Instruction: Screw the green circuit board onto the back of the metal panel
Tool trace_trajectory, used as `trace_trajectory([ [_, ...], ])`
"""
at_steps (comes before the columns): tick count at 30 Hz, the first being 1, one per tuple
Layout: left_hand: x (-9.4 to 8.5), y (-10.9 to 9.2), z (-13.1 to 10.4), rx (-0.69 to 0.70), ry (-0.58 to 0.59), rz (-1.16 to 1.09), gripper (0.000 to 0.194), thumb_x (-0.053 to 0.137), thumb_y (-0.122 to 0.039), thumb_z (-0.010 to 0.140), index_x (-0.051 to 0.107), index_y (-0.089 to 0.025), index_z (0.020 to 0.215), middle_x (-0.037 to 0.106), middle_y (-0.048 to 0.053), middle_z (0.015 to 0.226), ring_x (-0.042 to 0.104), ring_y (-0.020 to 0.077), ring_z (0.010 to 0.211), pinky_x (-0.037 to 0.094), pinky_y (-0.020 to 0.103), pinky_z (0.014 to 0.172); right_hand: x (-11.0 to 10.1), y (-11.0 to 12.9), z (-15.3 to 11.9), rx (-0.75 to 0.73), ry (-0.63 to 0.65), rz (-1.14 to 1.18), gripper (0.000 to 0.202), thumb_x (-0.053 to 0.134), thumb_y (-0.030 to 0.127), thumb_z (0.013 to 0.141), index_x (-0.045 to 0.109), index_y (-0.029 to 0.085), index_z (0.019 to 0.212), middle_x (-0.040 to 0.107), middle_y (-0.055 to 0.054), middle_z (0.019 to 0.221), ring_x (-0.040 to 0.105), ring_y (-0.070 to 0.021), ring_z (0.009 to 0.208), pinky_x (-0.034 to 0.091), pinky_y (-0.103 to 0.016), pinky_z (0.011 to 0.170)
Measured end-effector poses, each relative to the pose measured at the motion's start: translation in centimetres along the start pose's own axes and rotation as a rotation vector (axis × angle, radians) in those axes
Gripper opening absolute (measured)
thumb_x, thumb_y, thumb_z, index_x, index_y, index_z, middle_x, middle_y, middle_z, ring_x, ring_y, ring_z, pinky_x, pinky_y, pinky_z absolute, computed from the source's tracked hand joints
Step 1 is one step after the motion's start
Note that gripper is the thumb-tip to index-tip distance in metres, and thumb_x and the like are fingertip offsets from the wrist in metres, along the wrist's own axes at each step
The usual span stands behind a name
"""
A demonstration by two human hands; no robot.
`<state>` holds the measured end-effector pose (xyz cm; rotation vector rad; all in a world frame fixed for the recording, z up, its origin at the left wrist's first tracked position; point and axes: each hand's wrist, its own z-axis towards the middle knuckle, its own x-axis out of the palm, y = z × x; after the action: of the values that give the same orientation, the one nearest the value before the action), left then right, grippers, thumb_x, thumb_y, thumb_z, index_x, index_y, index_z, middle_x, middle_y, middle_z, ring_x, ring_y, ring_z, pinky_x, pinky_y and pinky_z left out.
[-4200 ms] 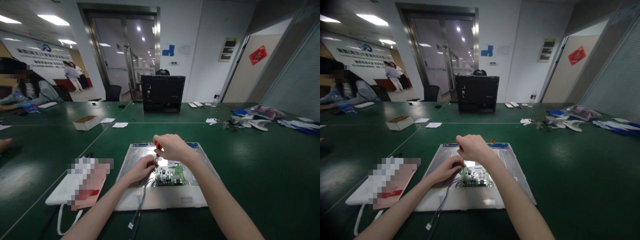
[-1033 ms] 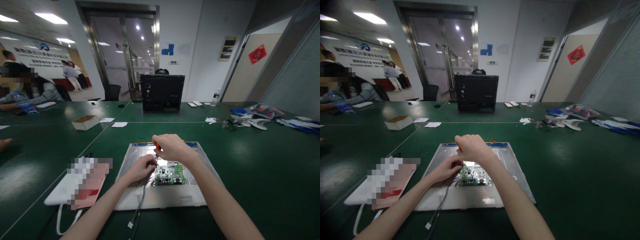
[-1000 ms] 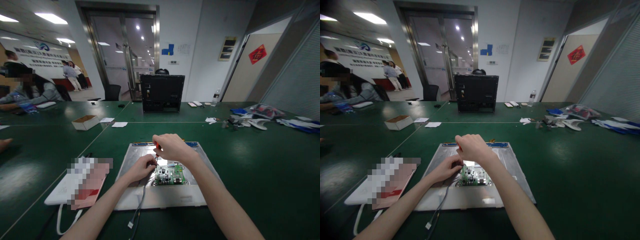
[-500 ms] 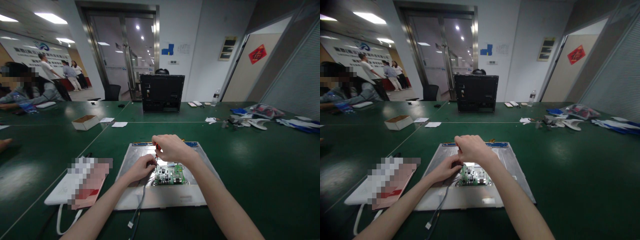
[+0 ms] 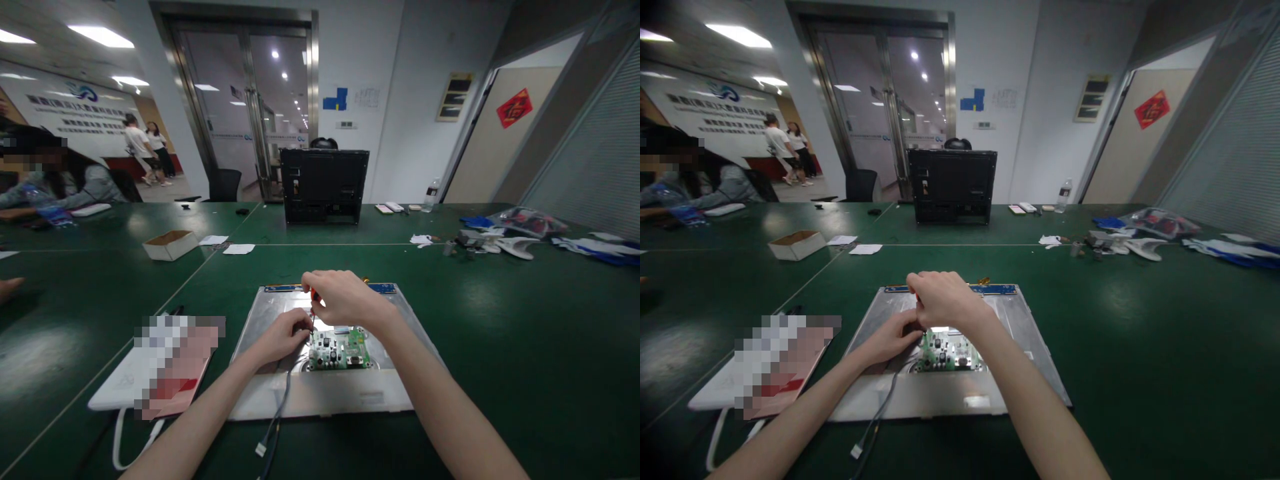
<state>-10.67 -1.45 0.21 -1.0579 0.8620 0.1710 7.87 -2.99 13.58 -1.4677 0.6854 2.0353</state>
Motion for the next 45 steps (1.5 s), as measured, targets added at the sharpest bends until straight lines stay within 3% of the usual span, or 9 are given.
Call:
trace_trajectory([
  [6, -0.24, -0.47, -0.07, -0.008, 0.008, -0.004, 0.012, 0.052, -0.011, 0.077, 0.06, -0.016, 0.085, 0.063, 0.003, 0.086, 0.056, 0.017, 0.081, 0.042, 0.027, 0.072, 0.21, -0.12, 0.4, 0.063, -0.018, -0.058, 0.014, 0.054, 0.027, 0.081, 0.055, 0.02, 0.092, 0.066, -0.001, 0.079, 0.054, -0.0137, 0.066, 0.019, -0.027, 0.05],
  [10, -0.26, -0.44, -0.08, -0.026, 0.005, 0.004, 0.01, 0.053, -0.013, 0.078, 0.06, -0.016, 0.085, 0.062, 0.003, 0.085, 0.056, 0.0167, 0.079, 0.042, 0.027, 0.07, 0.16, -0.17, 0.37, 0.087, 0.007, -0.059, 0.017, 0.056, 0.035, 0.082, 0.056, 0.02, 0.091, 0.065, -0.002, 0.077, 0.055, -0.0144, 0.066, 0.02, -0.027, 0.051],
  [17, -0.04, -0.03, 0.01, -0.003, 0.003, -0.013, 0.009, 0.054, -0.016, 0.08, 0.06, -0.016, 0.086, 0.063, 0.003, 0.087, 0.056, 0.0169, 0.08, 0.042, 0.027, 0.071, 0.01, -0.07, -0.06, 0.005, -0.003, 0.006, 0.023, 0.054, 0.02, 0.073, 0.053, 0.019, 0.096, 0.065, -0.003, 0.09, 0.054, -0.0138, 0.07, 0.021, -0.027, 0.051],
  [27, -0.16, -0.35, -0.01, -0.024, 0.001, 0.009, 0.007, 0.055, -0.019, 0.08, 0.06, -0.017, 0.084, 0.063, 0.003, 0.085, 0.056, 0.0172, 0.079, 0.043, 0.027, 0.07, 0.4, -0.29, 0.54, 0.106, -0.006, -0.103, 0.019, 0.054, 0.033, 0.083, 0.056, 0.02, 0.096, 0.067, -0.004, 0.081, 0.055, -0.0154, 0.067, 0.018, -0.028, 0.051],
  [31, 0.08, 0.04, 0.04, -0.017, -0.004, -0.011, 0.008, 0.055, -0.019, 0.08, 0.06, -0.016, 0.086, 0.063, 0.003, 0.084, 0.056, 0.017, 0.078, 0.043, 0.027, 0.07, 0.19, -0.08, 0.19, 0.032, -0.013, -0.03, 0.023, 0.055, 0.026, 0.078, 0.055, 0.02, 0.1, 0.066, -0.004, 0.094, 0.056, -0.0153, 0.073, 0.021, -0.028, 0.052],
  [36, 0.04, -0.01, 0.05, -0.012, 0.003, -0.004, 0.009, 0.055, -0.019, 0.081, 0.061, -0.016, 0.087, 0.064, 0.003, 0.086, 0.056, 0.0172, 0.08, 0.043, 0.027, 0.071, 0.18, 0.06, 0.23, 0.014, 0.007, -0.017, 0.023, 0.052, 0.019, 0.076, 0.054, 0.019, 0.099, 0.065, -0.004, 0.094, 0.055, -0.0145, 0.073, 0.022, -0.028, 0.053],
  [42, -0.35, -0.63, -0.04, -0.028, 0.017, 0.004, 0.008, 0.054, -0.019, 0.081, 0.06, -0.016, 0.085, 0.063, 0.003, 0.085, 0.056, 0.0167, 0.078, 0.043, 0.027, 0.07, 0.36, -0.21, 0.56, 0.099, 0.0, -0.081, 0.017, 0.054, 0.034, 0.084, 0.055, 0.021, 0.095, 0.066, -0.003, 0.08, 0.056, -0.0157, 0.068, 0.02, -0.028, 0.051],
  [45, -0.26, -0.53, -0.05, -0.022, 0.004, 0.001, 0.008, 0.054, -0.019, 0.08, 0.06, -0.016, 0.085, 0.063, 0.003, 0.085, 0.056, 0.017, 0.079, 0.043, 0.028, 0.07, 0.19, -0.12, 0.38, 0.092, 0.013, -0.062, 0.02, 0.056, 0.035, 0.082, 0.054, 0.021, 0.097, 0.066, -0.004, 0.085, 0.056, -0.0157, 0.07, 0.02, -0.028, 0.052],
])
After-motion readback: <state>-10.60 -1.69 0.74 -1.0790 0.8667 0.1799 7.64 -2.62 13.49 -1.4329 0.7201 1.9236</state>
